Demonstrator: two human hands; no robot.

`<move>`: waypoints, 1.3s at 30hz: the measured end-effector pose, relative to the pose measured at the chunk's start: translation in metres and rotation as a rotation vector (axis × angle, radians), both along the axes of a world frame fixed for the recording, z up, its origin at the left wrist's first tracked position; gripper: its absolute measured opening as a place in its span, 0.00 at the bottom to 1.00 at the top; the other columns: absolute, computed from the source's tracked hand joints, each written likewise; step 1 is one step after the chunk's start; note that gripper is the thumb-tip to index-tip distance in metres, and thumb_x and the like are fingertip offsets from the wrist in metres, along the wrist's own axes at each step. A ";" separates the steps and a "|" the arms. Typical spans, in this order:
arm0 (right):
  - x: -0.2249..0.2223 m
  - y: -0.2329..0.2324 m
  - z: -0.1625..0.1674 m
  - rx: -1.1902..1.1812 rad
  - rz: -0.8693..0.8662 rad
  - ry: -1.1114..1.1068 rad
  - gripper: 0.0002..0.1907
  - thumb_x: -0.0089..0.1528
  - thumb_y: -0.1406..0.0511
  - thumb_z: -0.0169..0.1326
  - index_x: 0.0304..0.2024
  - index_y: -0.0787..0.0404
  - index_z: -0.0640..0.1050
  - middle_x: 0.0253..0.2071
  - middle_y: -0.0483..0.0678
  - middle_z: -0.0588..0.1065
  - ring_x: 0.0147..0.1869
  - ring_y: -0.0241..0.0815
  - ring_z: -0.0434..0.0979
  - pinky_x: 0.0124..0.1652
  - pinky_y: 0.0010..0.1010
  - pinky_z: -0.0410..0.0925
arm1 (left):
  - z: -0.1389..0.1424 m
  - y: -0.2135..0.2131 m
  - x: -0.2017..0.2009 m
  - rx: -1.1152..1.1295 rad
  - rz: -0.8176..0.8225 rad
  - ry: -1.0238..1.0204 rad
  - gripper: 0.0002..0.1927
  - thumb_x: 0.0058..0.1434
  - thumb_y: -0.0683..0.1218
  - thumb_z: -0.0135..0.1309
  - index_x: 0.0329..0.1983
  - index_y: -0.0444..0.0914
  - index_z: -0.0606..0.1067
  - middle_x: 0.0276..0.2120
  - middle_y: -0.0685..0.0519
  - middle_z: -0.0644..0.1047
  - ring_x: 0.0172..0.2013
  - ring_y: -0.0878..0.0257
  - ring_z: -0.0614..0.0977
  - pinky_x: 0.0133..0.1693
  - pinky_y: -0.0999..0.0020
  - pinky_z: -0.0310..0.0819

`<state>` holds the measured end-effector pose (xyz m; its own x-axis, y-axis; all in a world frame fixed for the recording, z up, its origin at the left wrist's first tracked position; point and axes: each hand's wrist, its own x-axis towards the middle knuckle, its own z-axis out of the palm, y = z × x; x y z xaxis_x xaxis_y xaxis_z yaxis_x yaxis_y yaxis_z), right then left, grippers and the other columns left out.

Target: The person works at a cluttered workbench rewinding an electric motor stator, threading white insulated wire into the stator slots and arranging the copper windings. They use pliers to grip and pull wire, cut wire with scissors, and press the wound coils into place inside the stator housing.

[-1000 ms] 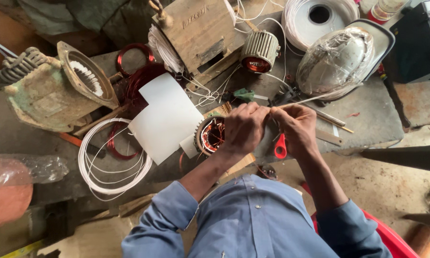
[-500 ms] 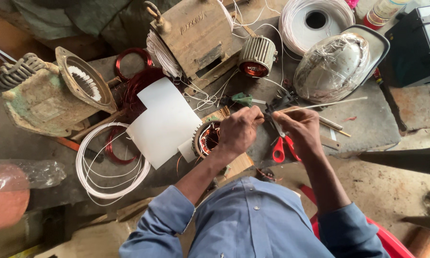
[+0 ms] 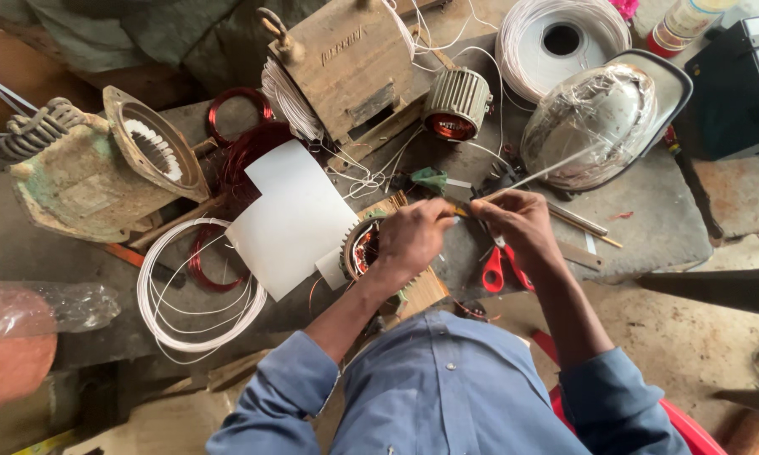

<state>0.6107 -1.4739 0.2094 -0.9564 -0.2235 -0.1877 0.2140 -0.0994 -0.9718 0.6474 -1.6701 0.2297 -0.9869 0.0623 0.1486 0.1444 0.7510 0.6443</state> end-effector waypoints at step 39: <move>0.001 -0.007 -0.034 0.023 0.065 -0.100 0.07 0.60 0.66 0.64 0.35 0.65 0.82 0.25 0.38 0.74 0.27 0.26 0.67 0.27 0.20 0.59 | -0.054 -0.016 0.007 0.176 -0.114 -0.165 0.11 0.61 0.51 0.60 0.44 0.44 0.82 0.43 0.51 0.84 0.38 0.55 0.87 0.40 0.62 0.81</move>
